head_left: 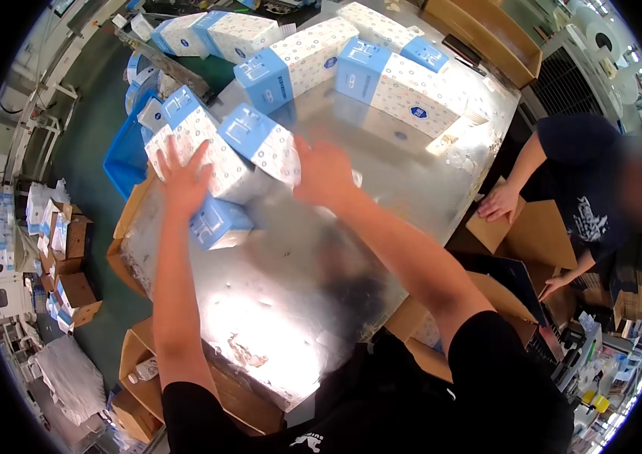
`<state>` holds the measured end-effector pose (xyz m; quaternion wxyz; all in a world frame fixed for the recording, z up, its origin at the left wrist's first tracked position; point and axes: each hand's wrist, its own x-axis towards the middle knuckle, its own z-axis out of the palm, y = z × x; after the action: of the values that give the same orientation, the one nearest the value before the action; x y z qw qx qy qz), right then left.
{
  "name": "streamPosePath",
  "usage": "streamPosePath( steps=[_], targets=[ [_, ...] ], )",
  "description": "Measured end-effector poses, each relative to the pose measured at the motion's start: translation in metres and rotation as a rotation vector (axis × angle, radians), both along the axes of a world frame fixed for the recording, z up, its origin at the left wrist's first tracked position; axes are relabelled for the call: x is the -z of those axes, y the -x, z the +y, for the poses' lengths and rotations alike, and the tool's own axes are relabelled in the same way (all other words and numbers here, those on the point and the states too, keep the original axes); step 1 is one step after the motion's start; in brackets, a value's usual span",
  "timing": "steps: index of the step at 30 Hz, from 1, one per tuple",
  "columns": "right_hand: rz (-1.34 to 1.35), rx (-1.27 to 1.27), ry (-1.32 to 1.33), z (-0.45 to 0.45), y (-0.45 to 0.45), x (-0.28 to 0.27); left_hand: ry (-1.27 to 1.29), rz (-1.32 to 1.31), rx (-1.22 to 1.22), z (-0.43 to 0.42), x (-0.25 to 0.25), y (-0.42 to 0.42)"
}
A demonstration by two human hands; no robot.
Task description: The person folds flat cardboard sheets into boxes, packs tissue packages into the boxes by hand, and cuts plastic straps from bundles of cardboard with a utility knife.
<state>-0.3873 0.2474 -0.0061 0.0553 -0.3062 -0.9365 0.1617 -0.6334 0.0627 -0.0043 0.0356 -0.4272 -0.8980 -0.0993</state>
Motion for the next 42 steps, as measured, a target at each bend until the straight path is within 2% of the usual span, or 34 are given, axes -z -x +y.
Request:
streamPosePath(
  steps=[2, 4, 5, 7, 8, 10, 12, 14, 16, 18, 19, 20, 21, 22, 26, 28, 30, 32, 34, 35, 37, 39, 42],
  targets=[
    [0.019, 0.073, 0.085, -0.020, -0.032, -0.004, 0.048, -0.054, -0.017, 0.006, -0.014, -0.020],
    [0.067, 0.179, 0.127, -0.030, -0.060, -0.009, 0.018, 0.013, 0.206, -0.006, -0.017, -0.034],
    [0.071, 0.185, 0.124, -0.039, -0.072, -0.018, 0.002, -0.094, 0.255, -0.015, -0.023, -0.045],
    [0.025, 0.351, 0.364, -0.054, -0.085, -0.034, -0.095, -0.074, 0.293, -0.032, -0.020, -0.045],
    [0.028, 0.346, 0.364, -0.058, -0.082, -0.031, -0.191, -0.057, 0.327, -0.042, -0.021, -0.041],
    [0.006, 0.298, 0.576, -0.058, -0.063, -0.007, -0.241, 0.052, 0.251, -0.058, -0.014, -0.017],
    [0.128, 0.327, 0.751, -0.057, -0.036, 0.040, -0.561, -0.933, 0.011, -0.077, 0.022, 0.010],
    [0.375, 0.262, 1.134, -0.050, -0.019, 0.057, -0.503, -0.966, 0.089, -0.084, 0.022, -0.015],
    [0.329, 0.241, 1.219, -0.055, -0.027, 0.067, -0.421, -0.986, 0.140, -0.109, 0.021, -0.025],
    [0.253, 0.173, 1.324, -0.048, -0.045, 0.069, -0.374, -1.270, -0.272, -0.128, 0.028, -0.025],
    [0.214, 0.143, 1.371, -0.044, -0.058, 0.068, -0.369, -1.269, -0.279, -0.133, 0.034, -0.023],
    [0.178, 0.113, 1.410, -0.038, -0.069, 0.068, -0.426, -1.401, -0.329, -0.132, 0.043, -0.018],
    [0.065, 0.225, 1.447, -0.034, -0.078, 0.027, -0.489, -1.533, -0.378, -0.130, 0.055, -0.013],
    [0.062, 0.227, 1.447, -0.033, -0.079, 0.035, -0.545, -1.667, -0.432, -0.129, 0.064, -0.015],
    [0.226, 0.089, 1.542, -0.033, -0.097, 0.064, -0.486, -1.680, -0.368, -0.130, 0.064, -0.038],
    [0.264, 0.044, 1.601, -0.037, -0.124, 0.060, -0.524, -1.456, -0.254, -0.139, 0.048, -0.069],
    [0.451, -0.083, 1.514, -0.054, -0.162, 0.039, -0.529, -1.359, -0.202, -0.160, 0.031, -0.096],
    [0.443, -0.052, 1.462, -0.069, -0.202, -0.008, -0.539, -1.260, -0.123, -0.194, 0.027, -0.117],
    [0.534, -0.137, 1.083, -0.088, -0.238, -0.029, -0.553, -1.216, -0.125, -0.207, 0.012, -0.143],
    [0.625, -0.167, 1.138, -0.095, -0.252, -0.038, -0.548, -1.182, -0.127, -0.210, 0.000, -0.158],
    [0.725, -0.193, 1.015, -0.107, -0.279, -0.060, -0.528, -1.125, -0.093, -0.208, -0.022, -0.182],
    [0.723, -0.110, 1.044, -0.119, -0.308, -0.084, -0.492, -1.060, -0.020, -0.192, -0.052, -0.209],
    [0.890, -0.129, 0.895, -0.137, -0.358, -0.074, -0.417, -0.930, 0.142, -0.155, -0.107, -0.253]
  ],
)
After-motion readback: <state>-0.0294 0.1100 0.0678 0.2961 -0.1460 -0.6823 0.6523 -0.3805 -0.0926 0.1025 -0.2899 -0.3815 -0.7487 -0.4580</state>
